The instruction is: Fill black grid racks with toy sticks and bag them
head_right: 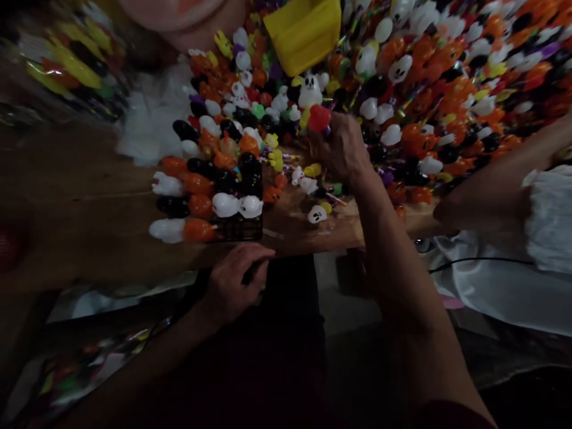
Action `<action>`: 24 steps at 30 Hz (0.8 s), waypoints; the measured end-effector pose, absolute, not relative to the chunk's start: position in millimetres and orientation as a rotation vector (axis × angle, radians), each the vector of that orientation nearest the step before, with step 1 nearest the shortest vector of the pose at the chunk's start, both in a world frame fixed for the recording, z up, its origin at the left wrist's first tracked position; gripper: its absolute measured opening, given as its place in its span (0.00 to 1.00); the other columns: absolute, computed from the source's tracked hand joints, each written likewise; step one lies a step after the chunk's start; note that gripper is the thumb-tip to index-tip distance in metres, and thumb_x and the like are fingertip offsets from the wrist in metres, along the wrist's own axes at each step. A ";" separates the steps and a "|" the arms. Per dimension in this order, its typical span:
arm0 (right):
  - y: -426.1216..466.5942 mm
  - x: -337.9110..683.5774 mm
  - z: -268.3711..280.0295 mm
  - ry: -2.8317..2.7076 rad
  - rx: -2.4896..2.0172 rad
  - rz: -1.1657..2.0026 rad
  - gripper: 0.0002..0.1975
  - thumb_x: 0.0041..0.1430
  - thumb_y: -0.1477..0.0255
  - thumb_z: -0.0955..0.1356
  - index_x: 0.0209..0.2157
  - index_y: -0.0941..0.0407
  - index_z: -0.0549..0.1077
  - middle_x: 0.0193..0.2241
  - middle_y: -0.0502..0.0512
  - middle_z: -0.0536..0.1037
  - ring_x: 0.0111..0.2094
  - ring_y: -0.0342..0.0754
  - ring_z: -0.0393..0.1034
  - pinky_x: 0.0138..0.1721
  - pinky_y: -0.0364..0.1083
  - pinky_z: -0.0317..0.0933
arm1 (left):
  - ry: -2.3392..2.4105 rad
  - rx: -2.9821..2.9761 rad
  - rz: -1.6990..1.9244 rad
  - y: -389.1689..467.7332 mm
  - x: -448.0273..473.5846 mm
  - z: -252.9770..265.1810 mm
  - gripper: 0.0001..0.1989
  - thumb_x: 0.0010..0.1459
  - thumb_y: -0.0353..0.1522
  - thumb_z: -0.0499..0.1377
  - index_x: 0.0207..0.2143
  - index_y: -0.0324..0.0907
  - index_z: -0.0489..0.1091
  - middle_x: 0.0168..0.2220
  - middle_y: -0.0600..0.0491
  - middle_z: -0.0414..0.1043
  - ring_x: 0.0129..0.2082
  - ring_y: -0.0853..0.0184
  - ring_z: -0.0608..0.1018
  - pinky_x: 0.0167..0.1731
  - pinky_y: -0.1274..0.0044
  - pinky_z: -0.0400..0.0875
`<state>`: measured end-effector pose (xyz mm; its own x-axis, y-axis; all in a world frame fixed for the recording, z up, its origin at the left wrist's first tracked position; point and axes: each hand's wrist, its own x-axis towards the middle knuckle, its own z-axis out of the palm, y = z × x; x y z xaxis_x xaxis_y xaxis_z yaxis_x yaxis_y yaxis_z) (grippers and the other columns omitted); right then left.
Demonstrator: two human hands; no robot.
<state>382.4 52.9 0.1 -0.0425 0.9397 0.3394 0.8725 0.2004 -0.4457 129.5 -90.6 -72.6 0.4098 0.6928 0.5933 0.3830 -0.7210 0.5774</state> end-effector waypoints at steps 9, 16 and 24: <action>-118.6 327.8 -96.4 -1.536 -1.688 0.572 0.08 0.60 0.64 0.66 0.36 0.53 0.69 0.28 0.52 0.75 0.29 0.49 0.68 0.33 0.47 0.61 | 1.301 2.608 1.034 -95.8 91.2 -142.1 0.23 0.65 0.32 0.60 0.61 0.39 0.68 0.56 0.42 0.76 0.62 0.50 0.72 0.60 0.58 0.70; -94.7 324.4 -116.9 -1.695 -1.611 0.488 0.14 0.50 0.72 0.64 0.41 0.55 0.69 0.35 0.59 0.77 0.35 0.54 0.71 0.36 0.49 0.63 | 1.251 2.536 0.949 -93.8 126.9 -137.5 0.23 0.66 0.32 0.57 0.62 0.39 0.68 0.58 0.41 0.74 0.60 0.50 0.72 0.61 0.56 0.69; -108.1 333.1 -116.7 -1.900 -1.663 0.329 0.13 0.54 0.74 0.63 0.42 0.55 0.69 0.37 0.59 0.77 0.36 0.53 0.71 0.34 0.46 0.61 | 1.084 2.697 1.058 -90.5 127.4 -131.3 0.18 0.64 0.26 0.58 0.56 0.32 0.71 0.55 0.40 0.76 0.57 0.52 0.77 0.56 0.64 0.76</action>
